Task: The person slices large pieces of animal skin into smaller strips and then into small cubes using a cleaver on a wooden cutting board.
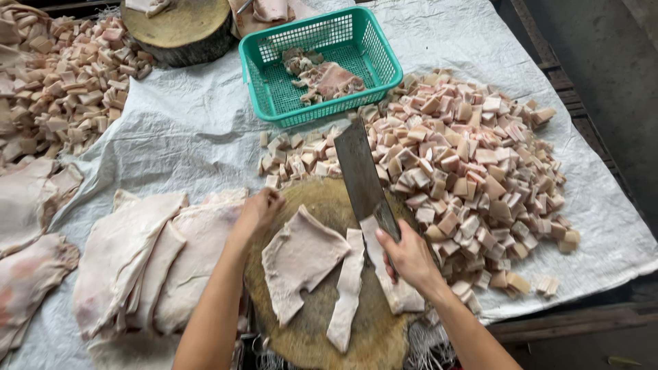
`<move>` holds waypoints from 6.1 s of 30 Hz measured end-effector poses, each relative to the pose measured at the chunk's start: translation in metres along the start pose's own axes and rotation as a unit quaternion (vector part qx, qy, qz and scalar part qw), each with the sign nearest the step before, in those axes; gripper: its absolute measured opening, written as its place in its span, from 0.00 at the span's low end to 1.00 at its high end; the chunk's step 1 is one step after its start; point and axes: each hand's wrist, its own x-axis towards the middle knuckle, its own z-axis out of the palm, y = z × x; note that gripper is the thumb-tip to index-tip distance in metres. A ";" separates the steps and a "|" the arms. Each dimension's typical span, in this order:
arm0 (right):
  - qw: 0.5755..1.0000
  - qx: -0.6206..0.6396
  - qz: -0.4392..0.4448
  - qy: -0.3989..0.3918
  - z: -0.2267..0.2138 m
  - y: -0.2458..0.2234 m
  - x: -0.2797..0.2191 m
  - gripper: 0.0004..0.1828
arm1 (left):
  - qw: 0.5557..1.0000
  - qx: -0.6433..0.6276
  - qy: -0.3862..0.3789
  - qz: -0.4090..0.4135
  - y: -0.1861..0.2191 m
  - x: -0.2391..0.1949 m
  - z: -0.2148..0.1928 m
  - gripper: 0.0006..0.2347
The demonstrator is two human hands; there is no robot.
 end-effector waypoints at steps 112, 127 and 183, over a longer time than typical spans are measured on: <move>0.939 -0.318 -0.128 0.032 0.083 0.123 -0.194 0.21 | 0.985 -0.004 0.108 0.135 0.038 -0.247 0.048 0.12; 0.964 -0.253 -0.065 0.053 0.052 0.101 -0.205 0.21 | 0.992 -0.048 0.112 0.016 -0.004 -0.150 0.033 0.11; 0.939 -0.211 -0.270 -0.014 0.088 0.021 -0.189 0.19 | 0.976 -0.188 0.076 0.085 0.003 -0.250 0.018 0.17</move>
